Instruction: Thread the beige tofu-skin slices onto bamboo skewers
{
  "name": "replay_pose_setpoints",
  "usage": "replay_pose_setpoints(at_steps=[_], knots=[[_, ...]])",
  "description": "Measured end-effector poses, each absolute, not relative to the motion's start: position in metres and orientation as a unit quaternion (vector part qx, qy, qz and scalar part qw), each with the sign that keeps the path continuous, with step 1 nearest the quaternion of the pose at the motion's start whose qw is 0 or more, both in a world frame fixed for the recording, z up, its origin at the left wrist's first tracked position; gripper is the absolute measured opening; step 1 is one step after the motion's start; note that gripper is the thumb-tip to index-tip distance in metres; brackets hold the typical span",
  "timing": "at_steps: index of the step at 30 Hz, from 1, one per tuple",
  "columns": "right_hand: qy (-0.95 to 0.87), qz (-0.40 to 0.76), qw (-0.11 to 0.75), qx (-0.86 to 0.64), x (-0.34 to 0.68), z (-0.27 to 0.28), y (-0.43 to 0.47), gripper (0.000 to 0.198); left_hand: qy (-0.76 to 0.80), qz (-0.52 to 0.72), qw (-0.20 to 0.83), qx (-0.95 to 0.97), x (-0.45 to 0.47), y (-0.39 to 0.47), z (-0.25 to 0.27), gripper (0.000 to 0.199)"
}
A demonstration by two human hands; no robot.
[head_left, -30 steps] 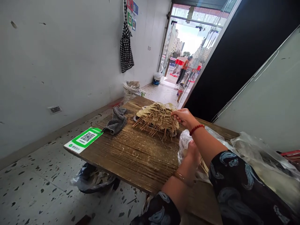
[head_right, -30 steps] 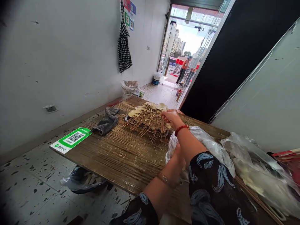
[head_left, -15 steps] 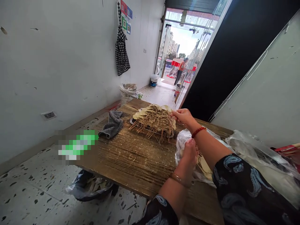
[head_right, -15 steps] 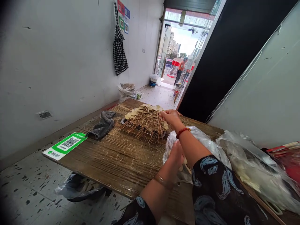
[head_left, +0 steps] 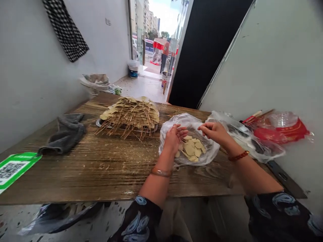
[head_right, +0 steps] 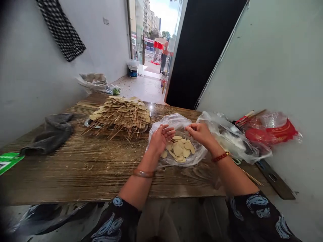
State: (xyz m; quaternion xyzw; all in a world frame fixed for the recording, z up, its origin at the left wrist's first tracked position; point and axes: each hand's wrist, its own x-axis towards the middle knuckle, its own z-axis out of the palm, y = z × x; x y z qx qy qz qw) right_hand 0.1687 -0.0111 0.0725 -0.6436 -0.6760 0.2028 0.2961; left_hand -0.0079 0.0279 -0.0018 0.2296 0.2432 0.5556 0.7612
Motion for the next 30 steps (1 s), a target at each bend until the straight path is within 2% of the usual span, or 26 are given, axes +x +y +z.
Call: replay_pose_setpoints(at_steps=[5,8,10,14,16,18,23,30], knots=[[-0.683,0.171,0.244,-0.667,0.206,0.039,-0.041,0.034,0.274,0.566,0.720,0.293,-0.011,0.028,0.001,0.031],[-0.684,0.162,0.254,-0.664,0.211,0.021,-0.055,0.032,0.318,0.556,0.656,0.398,-0.009,0.027,0.000,0.030],[-0.691,0.148,0.263,-0.658,0.216,0.012,-0.065,0.032,0.357,0.521,0.577,0.517,-0.007,0.026,-0.002,0.025],[-0.705,0.097,0.239,-0.661,0.242,0.000,-0.083,0.032,0.413,0.368,0.319,0.769,-0.003,0.024,-0.007,0.012],[-0.697,0.064,0.227,-0.677,0.263,-0.006,-0.092,0.031,0.412,0.290,0.222,0.835,-0.002,0.023,-0.009,0.014],[-0.685,0.022,0.216,-0.696,0.286,-0.014,-0.100,0.031,0.397,0.232,0.170,0.872,-0.002,0.023,-0.010,0.019],[-0.681,-0.058,0.190,-0.705,0.329,-0.042,-0.113,0.031,0.355,0.144,0.137,0.913,-0.002,0.021,-0.012,0.025],[-0.664,-0.130,0.139,-0.723,0.350,-0.072,-0.117,0.039,0.383,0.153,0.155,0.898,-0.002,0.020,-0.012,0.018]])
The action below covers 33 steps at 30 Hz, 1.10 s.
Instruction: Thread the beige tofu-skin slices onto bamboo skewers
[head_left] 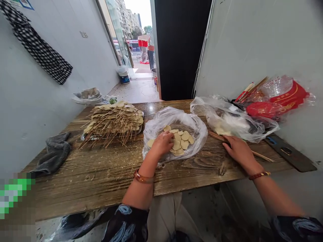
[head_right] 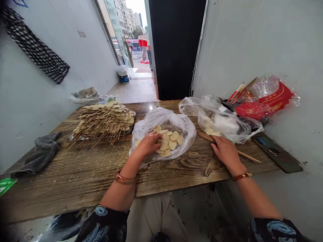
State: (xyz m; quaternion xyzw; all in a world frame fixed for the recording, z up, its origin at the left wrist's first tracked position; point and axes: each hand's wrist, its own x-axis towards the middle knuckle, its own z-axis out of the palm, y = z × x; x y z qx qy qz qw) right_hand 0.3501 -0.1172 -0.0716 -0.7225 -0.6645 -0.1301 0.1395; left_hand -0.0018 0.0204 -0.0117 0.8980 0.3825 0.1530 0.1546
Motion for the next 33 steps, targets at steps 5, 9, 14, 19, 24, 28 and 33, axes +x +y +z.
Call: replay_pose_setpoints(at_steps=[5,9,14,19,24,28,33], knots=[[-0.673,-0.114,0.159,-0.713,0.356,-0.075,-0.120,0.031,0.400,0.267,0.311,0.820,-0.005,0.023,-0.006,0.001],[-0.665,-0.110,0.203,-0.710,0.355,-0.077,-0.121,0.031,0.362,0.457,0.565,0.584,-0.012,0.025,0.003,0.020],[-0.649,-0.128,0.210,-0.719,0.353,-0.078,-0.120,0.032,0.337,0.546,0.653,0.402,-0.016,0.027,0.009,0.028],[-0.646,-0.137,0.194,-0.725,0.356,-0.080,-0.120,0.029,0.356,0.564,0.637,0.386,-0.017,0.030,0.008,0.026],[-0.673,-0.115,0.205,-0.702,0.356,-0.080,-0.120,0.030,0.350,0.551,0.650,0.390,-0.015,0.031,0.005,0.020],[-0.670,-0.103,0.187,-0.711,0.351,-0.074,-0.119,0.029,0.333,0.540,0.653,0.414,-0.010,0.031,0.002,0.020],[-0.623,-0.137,0.172,-0.751,0.345,-0.071,-0.119,0.027,0.329,0.541,0.651,0.417,-0.007,0.029,0.004,0.020]])
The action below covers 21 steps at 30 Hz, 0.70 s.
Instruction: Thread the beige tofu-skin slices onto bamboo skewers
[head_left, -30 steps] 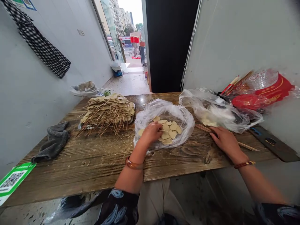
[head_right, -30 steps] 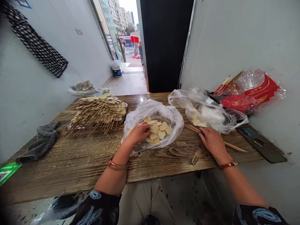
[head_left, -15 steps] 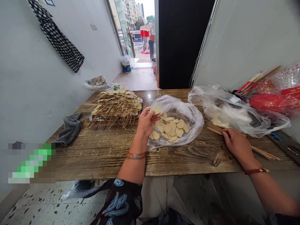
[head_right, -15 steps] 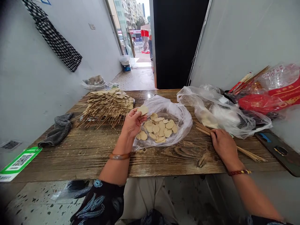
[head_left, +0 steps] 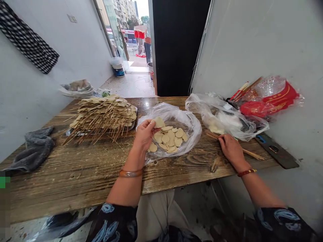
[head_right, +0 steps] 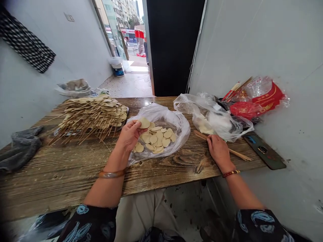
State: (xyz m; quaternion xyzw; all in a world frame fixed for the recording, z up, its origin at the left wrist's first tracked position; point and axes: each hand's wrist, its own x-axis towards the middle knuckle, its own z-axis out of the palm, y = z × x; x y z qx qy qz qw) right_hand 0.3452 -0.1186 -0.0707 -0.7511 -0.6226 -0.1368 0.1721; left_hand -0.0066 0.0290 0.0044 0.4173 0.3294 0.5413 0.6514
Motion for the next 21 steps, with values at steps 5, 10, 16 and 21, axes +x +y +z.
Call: replay_pose_setpoints(at_steps=[5,10,16,21], knots=[[-0.572,-0.190,0.143,-0.785,0.334,-0.063,-0.126,0.031,0.323,0.529,0.656,0.430,-0.004,0.026,0.004,0.026],[-0.579,-0.225,0.179,-0.763,0.304,-0.038,-0.129,0.035,0.312,0.512,0.639,0.482,0.002,0.020,0.001,0.049],[-0.653,-0.201,0.208,-0.700,0.255,-0.016,-0.120,0.040,0.304,0.435,0.631,0.565,0.008,0.008,-0.001,0.028],[-0.719,-0.174,0.182,-0.648,0.228,-0.012,-0.109,0.039,0.308,0.418,0.529,0.671,0.009,0.008,-0.003,0.028]])
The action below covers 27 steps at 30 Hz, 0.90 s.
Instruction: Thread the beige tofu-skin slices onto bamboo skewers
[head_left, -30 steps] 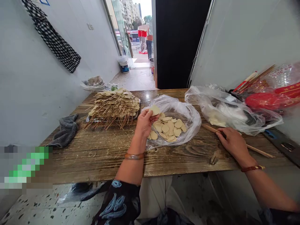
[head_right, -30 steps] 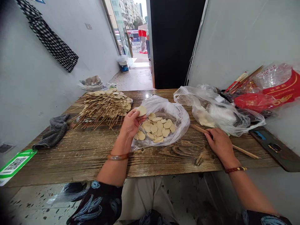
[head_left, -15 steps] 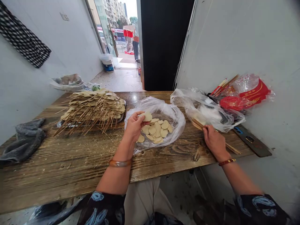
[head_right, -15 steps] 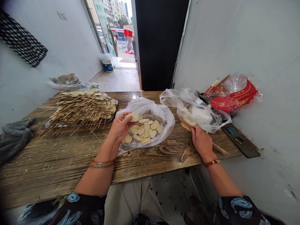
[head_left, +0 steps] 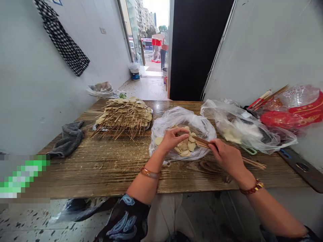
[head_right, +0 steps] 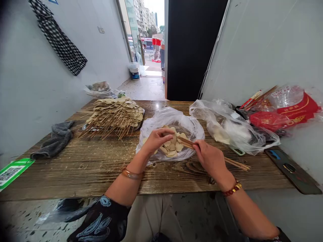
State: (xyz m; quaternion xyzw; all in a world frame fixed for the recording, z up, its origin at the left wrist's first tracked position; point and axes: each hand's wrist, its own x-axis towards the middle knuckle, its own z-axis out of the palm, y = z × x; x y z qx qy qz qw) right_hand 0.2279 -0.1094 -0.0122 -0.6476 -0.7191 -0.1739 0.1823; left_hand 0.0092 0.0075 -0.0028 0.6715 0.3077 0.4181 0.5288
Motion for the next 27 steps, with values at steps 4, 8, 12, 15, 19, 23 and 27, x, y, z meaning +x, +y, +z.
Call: replay_pose_setpoints(at_steps=[4,8,12,15,19,23,27], knots=[[-0.733,-0.167,0.164,-0.638,0.219,-0.010,-0.105,0.035,0.292,0.400,0.504,0.708,0.010,0.008,-0.004,0.021],[-0.740,-0.147,0.161,-0.636,0.217,-0.007,-0.105,0.029,0.291,0.391,0.495,0.719,0.012,0.007,-0.003,0.019],[-0.744,-0.132,0.149,-0.638,0.217,-0.003,-0.105,0.025,0.294,0.384,0.452,0.750,0.011,0.006,0.000,0.016],[-0.740,-0.119,0.136,-0.648,0.215,0.003,-0.105,0.022,0.286,0.377,0.425,0.772,0.010,0.007,0.000,0.015],[-0.737,-0.086,0.130,-0.657,0.213,0.009,-0.104,0.020,0.277,0.363,0.382,0.804,0.011,0.009,-0.003,0.017],[-0.732,-0.062,0.128,-0.666,0.215,0.011,-0.104,0.022,0.244,0.358,0.336,0.836,0.014,0.010,-0.004,0.020],[-0.734,-0.050,0.124,-0.666,0.215,0.015,-0.104,0.023,0.241,0.369,0.295,0.848,0.015,0.013,-0.004,0.022]])
